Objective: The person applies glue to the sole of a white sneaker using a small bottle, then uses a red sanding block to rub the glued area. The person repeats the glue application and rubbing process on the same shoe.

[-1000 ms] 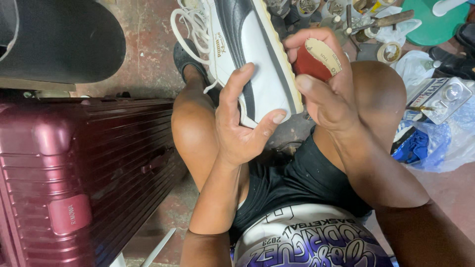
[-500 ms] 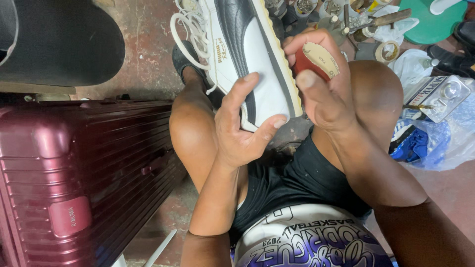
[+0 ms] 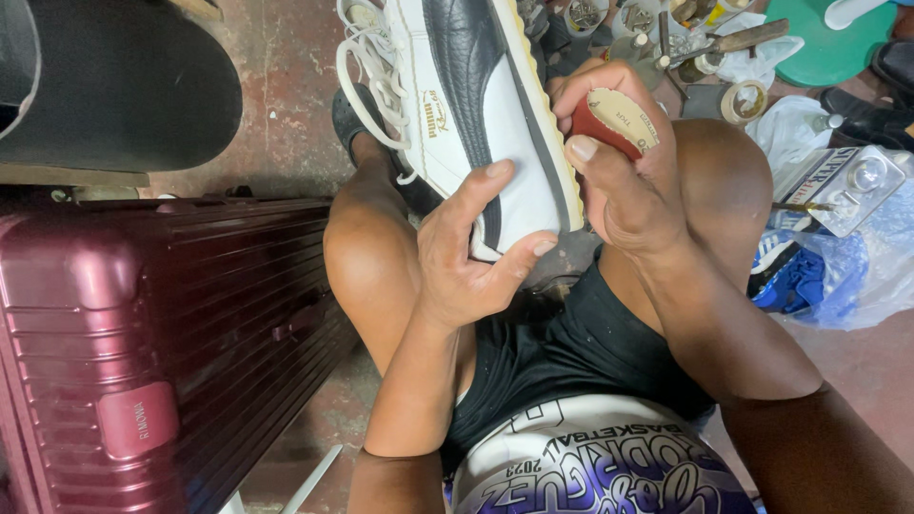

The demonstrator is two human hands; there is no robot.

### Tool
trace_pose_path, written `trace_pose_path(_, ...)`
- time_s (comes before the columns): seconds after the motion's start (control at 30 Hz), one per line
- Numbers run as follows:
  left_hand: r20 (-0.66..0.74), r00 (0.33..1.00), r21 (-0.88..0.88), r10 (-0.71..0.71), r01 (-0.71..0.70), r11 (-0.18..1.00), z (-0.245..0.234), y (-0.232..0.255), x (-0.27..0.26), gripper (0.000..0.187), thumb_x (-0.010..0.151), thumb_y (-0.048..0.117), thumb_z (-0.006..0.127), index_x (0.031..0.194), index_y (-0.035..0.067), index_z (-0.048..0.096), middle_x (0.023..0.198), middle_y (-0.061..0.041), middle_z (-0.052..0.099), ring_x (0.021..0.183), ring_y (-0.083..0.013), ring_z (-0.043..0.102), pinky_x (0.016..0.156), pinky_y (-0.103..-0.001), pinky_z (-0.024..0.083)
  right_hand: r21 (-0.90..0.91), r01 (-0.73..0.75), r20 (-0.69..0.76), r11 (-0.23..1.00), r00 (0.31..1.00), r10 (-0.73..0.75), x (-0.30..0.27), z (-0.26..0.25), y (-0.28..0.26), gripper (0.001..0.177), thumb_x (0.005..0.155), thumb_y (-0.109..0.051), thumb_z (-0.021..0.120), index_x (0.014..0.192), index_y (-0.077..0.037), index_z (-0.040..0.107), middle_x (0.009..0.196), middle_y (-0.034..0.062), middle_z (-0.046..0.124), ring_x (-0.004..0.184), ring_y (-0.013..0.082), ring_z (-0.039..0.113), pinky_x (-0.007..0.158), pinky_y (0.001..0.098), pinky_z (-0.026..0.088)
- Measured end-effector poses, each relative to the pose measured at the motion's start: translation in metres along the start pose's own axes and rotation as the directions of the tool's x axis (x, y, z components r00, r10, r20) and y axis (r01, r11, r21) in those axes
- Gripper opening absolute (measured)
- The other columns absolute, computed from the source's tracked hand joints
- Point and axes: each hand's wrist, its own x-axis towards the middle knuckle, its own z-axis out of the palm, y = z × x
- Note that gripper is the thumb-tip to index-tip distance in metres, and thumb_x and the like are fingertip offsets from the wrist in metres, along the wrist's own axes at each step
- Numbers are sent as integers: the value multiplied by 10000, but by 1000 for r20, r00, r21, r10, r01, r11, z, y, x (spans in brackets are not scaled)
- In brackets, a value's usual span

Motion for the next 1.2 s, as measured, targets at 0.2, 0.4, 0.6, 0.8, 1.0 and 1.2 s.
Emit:
trace_pose_path(0.2, 55, 995, 13, 87, -88, 996, -1, 2, 5, 625, 905, 230, 898, 1396, 64, 549, 1198, -136, 725, 919, -241, 775, 811, -307, 612, -40, -3, -77, 999, 997, 0, 0, 1, -1, 190, 1087, -151, 655, 1140, -13, 536, 1034, 35, 533, 875, 62, 465, 817, 202, 392)
trace_pose_path(0.4, 82, 994, 7, 70, -71, 997, 0, 2, 5, 632, 883, 227, 911, 1379, 48, 562, 1184, -130, 731, 922, -233, 771, 787, -295, 606, 6, -22, -83, 1000, 996, 22, 2, 0, -2, 145, 1074, -119, 636, 1118, -21, 539, 1018, 23, 534, 883, 54, 476, 823, 196, 398)
trace_pose_path(0.6, -11, 1000, 64, -24, 25, 998, 4, 7, 5, 862, 835, 265, 892, 1507, -2, 423, 1395, -216, 601, 1244, -326, 666, 1092, -373, 525, -177, 30, -59, 984, 997, -41, 3, 2, -5, 154, 1073, -121, 630, 1151, -26, 537, 1025, 27, 544, 912, 71, 492, 856, 205, 414)
trace_pose_path(0.8, -3, 992, 10, -129, 129, 992, 3, 2, 2, 857, 892, 221, 873, 1556, -21, 388, 1436, -243, 607, 1301, -322, 673, 1133, -380, 521, -249, 109, -18, 962, 993, -118, 9, 3, -6, 239, 1088, -222, 637, 1098, -6, 535, 1028, 31, 527, 867, 67, 455, 833, 203, 385)
trace_pose_path(1.0, 73, 996, -8, -50, 51, 999, 5, -3, -3, 810, 884, 199, 879, 1522, -8, 424, 1356, -242, 661, 1170, -328, 728, 1034, -362, 566, -14, 165, -44, 986, 985, -165, 17, -3, -4, 283, 1090, -309, 641, 1112, -49, 533, 1213, 25, 556, 1015, 64, 504, 945, 212, 424)
trace_pose_path(1.2, 92, 994, -8, -50, 51, 999, 7, -5, -6, 818, 880, 212, 881, 1517, -5, 415, 1302, -232, 678, 1145, -327, 744, 994, -363, 582, -65, 20, -119, 998, 992, -28, 13, -10, -3, 238, 1104, -218, 680, 1092, -23, 544, 1091, 58, 564, 851, 51, 440, 766, 199, 366)
